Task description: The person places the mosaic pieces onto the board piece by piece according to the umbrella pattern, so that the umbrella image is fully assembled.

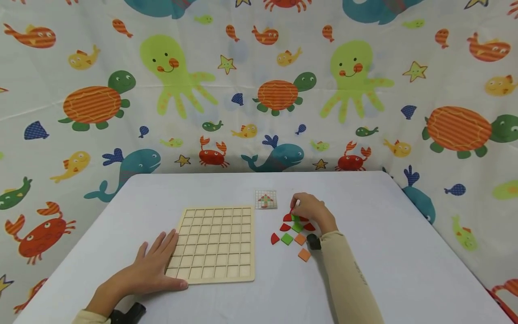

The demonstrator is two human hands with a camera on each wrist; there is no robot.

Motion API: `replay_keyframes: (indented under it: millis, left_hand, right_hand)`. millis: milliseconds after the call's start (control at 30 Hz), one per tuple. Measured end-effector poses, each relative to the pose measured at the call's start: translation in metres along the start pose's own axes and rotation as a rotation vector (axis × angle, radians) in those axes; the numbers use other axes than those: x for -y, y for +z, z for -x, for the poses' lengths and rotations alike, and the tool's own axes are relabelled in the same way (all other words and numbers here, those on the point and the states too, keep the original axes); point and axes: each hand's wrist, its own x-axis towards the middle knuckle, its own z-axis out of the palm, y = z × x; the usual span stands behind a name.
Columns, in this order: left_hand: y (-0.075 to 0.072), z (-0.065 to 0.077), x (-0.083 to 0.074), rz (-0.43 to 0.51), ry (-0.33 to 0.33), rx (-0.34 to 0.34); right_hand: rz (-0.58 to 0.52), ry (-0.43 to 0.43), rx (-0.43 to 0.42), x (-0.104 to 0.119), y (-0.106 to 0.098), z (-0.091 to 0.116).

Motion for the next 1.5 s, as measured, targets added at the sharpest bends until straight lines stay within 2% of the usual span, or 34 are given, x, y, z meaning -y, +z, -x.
replay_keyframes:
  millis: [367,533,633,867,1067,1267,1500]
  left_hand:
    - [0.0,0.003,0.008,0.006,-0.003,-0.017]
    - [0.0,0.004,0.01,0.008,-0.005,-0.015]
    - [-0.001,0.004,0.01,0.008,-0.003,-0.015]
    - [0.0,0.004,0.009,0.007,-0.002,-0.009]
    - [0.003,0.005,0.008,0.005,-0.006,-0.01]
    - [0.003,0.003,0.007,-0.018,0.007,-0.02]
    - [-0.002,0.002,0.005,-0.015,0.019,-0.007]
  right_hand:
    - [0.016,-0.065,-0.016,0.004,0.001,-0.011]
    - [-0.006,-0.06,-0.041,0.001,-0.003,-0.01]
    - [-0.037,-0.061,-0.074,-0.004,-0.007,-0.006]
    - [-0.214,-0.103,-0.185,-0.007,-0.011,-0.001]
    - [-0.301,-0.203,-0.203,0.015,-0.005,-0.002]
    - [-0.3,-0.293,-0.179,0.048,0.01,-0.004]
    - [-0.307,-0.355,-0.126,0.084,0.031,-0.012]
